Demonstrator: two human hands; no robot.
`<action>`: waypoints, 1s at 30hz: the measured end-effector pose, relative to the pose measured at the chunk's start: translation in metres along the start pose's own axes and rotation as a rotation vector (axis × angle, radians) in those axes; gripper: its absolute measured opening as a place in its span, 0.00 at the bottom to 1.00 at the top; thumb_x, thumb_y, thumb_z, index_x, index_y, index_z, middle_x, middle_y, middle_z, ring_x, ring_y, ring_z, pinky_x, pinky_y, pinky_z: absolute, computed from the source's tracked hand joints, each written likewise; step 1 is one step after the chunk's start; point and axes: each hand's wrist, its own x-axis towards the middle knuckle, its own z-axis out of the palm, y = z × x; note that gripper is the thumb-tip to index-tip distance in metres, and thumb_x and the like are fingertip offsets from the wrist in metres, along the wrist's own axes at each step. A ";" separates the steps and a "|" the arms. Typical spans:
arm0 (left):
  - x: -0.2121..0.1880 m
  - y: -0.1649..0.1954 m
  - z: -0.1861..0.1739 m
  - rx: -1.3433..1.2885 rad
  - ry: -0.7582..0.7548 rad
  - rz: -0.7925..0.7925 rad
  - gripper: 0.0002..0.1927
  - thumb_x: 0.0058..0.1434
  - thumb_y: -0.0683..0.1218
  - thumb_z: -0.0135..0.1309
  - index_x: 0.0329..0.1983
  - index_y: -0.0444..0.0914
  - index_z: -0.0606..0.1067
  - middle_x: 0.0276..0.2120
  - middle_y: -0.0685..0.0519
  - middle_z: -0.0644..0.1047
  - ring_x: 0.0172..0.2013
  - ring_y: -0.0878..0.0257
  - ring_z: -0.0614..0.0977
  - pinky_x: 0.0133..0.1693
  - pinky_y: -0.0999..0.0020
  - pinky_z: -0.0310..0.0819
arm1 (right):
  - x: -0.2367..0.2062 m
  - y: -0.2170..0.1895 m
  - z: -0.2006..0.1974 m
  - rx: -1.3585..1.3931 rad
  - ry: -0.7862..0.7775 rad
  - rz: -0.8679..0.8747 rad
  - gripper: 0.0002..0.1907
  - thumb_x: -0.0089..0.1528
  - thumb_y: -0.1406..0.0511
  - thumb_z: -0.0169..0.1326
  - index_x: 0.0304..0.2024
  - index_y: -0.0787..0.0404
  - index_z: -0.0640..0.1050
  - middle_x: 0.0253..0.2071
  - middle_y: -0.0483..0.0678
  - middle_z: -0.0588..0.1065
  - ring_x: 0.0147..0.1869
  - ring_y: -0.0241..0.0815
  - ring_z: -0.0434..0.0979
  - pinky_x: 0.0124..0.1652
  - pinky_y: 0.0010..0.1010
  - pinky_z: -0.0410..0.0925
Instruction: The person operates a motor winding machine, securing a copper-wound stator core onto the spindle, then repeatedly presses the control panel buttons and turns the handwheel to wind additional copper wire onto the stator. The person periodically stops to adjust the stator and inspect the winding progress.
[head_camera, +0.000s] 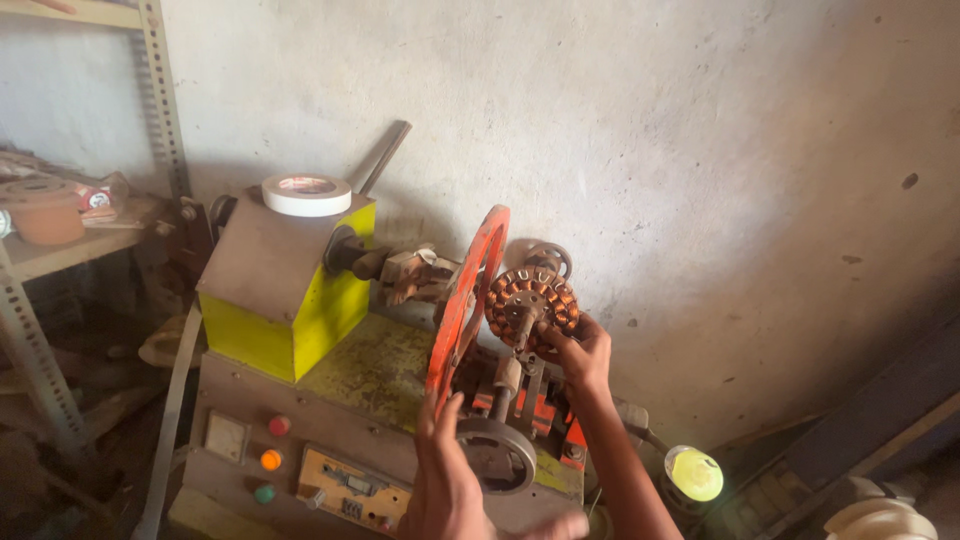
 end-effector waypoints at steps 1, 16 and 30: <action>-0.002 0.004 0.006 -0.069 -0.073 -0.245 0.65 0.36 0.61 0.75 0.68 0.27 0.52 0.61 0.31 0.60 0.61 0.36 0.69 0.57 0.47 0.67 | -0.001 0.000 0.000 -0.027 0.003 0.000 0.17 0.56 0.71 0.61 0.46 0.74 0.75 0.35 0.57 0.81 0.32 0.45 0.84 0.36 0.38 0.79; 0.013 -0.030 -0.002 0.298 -0.318 0.503 0.31 0.45 0.43 0.67 0.54 0.41 0.72 0.56 0.45 0.70 0.55 0.40 0.72 0.48 0.41 0.73 | -0.001 -0.002 0.000 -0.037 0.004 -0.011 0.16 0.56 0.71 0.62 0.44 0.73 0.76 0.35 0.55 0.81 0.33 0.45 0.83 0.35 0.37 0.79; -0.036 -0.048 0.071 -1.435 0.054 -1.420 0.36 0.54 0.68 0.56 0.61 0.45 0.69 0.46 0.44 0.76 0.36 0.43 0.84 0.29 0.43 0.83 | 0.000 0.006 0.001 -0.031 0.034 -0.048 0.16 0.54 0.71 0.62 0.44 0.70 0.77 0.35 0.54 0.81 0.32 0.43 0.84 0.35 0.34 0.79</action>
